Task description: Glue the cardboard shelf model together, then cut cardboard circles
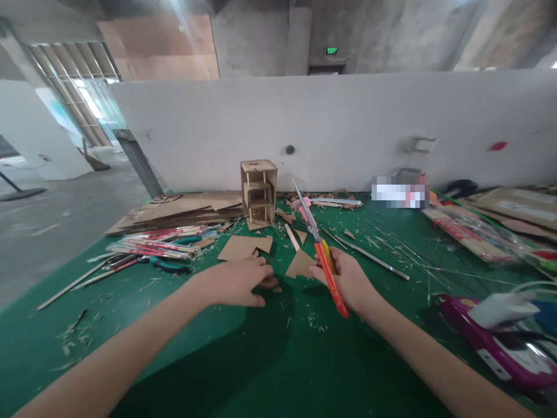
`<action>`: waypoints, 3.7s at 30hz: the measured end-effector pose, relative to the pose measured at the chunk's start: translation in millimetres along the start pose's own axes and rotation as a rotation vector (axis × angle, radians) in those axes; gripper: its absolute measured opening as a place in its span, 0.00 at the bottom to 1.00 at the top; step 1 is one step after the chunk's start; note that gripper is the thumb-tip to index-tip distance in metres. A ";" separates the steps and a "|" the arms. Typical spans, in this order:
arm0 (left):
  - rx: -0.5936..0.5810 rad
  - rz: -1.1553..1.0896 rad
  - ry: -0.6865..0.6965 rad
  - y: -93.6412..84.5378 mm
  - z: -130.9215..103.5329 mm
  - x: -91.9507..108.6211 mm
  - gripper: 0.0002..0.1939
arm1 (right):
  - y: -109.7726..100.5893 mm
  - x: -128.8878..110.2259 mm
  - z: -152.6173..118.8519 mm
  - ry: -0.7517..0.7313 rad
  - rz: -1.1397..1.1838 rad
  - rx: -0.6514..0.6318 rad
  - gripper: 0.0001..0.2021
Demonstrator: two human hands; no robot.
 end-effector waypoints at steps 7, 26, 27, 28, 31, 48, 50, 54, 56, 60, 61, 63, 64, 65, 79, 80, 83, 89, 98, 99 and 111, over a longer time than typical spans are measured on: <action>0.093 -0.129 -0.057 -1.9 4.2 -2.7 0.08 | -3.0 3.8 2.8 -0.022 -0.104 0.009 0.15; 0.426 -0.124 -0.063 1.8 11.0 25.5 0.19 | 21.3 -9.2 -14.9 0.109 0.292 -0.206 0.18; 0.414 -0.166 -0.058 1.4 11.0 26.3 0.22 | 21.0 -8.0 -13.8 0.109 0.288 -0.180 0.18; 0.410 -0.224 -0.050 0.7 11.1 26.4 0.24 | 20.5 -6.6 -12.6 0.108 0.287 -0.158 0.18; 0.453 -0.461 -0.019 -1.6 13.6 21.7 0.21 | 16.6 -2.2 -9.4 0.096 0.293 -0.113 0.19; 0.275 -1.096 -0.071 19.3 28.8 -0.1 0.18 | 13.7 -2.3 -8.3 0.085 0.225 -0.036 0.20; 0.260 -1.106 -0.066 19.9 28.9 1.8 0.17 | 13.7 -2.4 -8.3 0.080 0.210 -0.039 0.21; 0.282 -1.097 -0.130 19.3 27.3 4.7 0.16 | 13.5 -1.6 -8.2 0.069 0.204 -0.047 0.23; 0.302 -1.115 -0.163 19.1 26.4 4.7 0.17 | 13.0 -1.7 -8.5 0.064 0.207 -0.054 0.23; 0.298 -1.174 -0.160 20.6 26.8 3.2 0.18 | 12.9 -3.5 -9.6 0.052 0.213 -0.089 0.23; 0.294 -1.189 -0.158 21.2 27.2 2.5 0.18 | 12.8 -4.1 -10.0 0.053 0.215 -0.092 0.23; 0.281 -1.226 -0.168 23.1 28.0 1.4 0.18 | 12.3 -5.1 -10.7 0.055 0.228 -0.083 0.23; 0.274 -1.248 -0.179 24.0 28.4 1.2 0.18 | 12.1 -5.6 -11.1 0.055 0.240 -0.076 0.23; 0.273 -1.271 -0.191 24.7 28.7 1.1 0.17 | 11.8 -6.2 -11.5 0.054 0.253 -0.068 0.23; 0.225 -1.676 -0.322 39.9 30.9 -2.1 0.10 | 13.4 -6.2 -14.7 0.046 0.330 -0.101 0.22; 0.221 -1.688 -0.327 40.4 30.8 -1.6 0.10 | 13.2 -7.3 -15.1 0.047 0.327 -0.101 0.22; 0.230 -1.703 -0.349 40.9 30.3 -0.4 0.09 | 13.5 -10.1 -15.3 0.044 0.322 -0.112 0.22; 0.257 -1.600 -0.311 37.1 29.4 1.8 0.11 | 16.9 -1.9 -11.3 0.076 0.292 -0.139 0.23; 0.375 -1.403 -0.235 28.9 29.0 4.5 0.13 | 13.5 -6.3 -12.8 0.053 0.309 -0.137 0.22; 0.395 -1.399 -0.227 29.5 29.1 4.0 0.13 | 13.1 -6.6 -12.9 0.051 0.303 -0.128 0.22; 0.441 -1.294 -0.213 26.7 26.1 8.8 0.11 | 9.4 -0.1 -5.6 -0.049 0.227 -0.046 0.17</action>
Point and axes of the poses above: each hand's wrist, its own z-axis towards the middle knuckle, its own y-axis out of the palm, x = y × z, the point moved 5 cm from there along z, towards the middle knuckle, and after that the axes turned 1 degree about y, right-handed, at the moved point
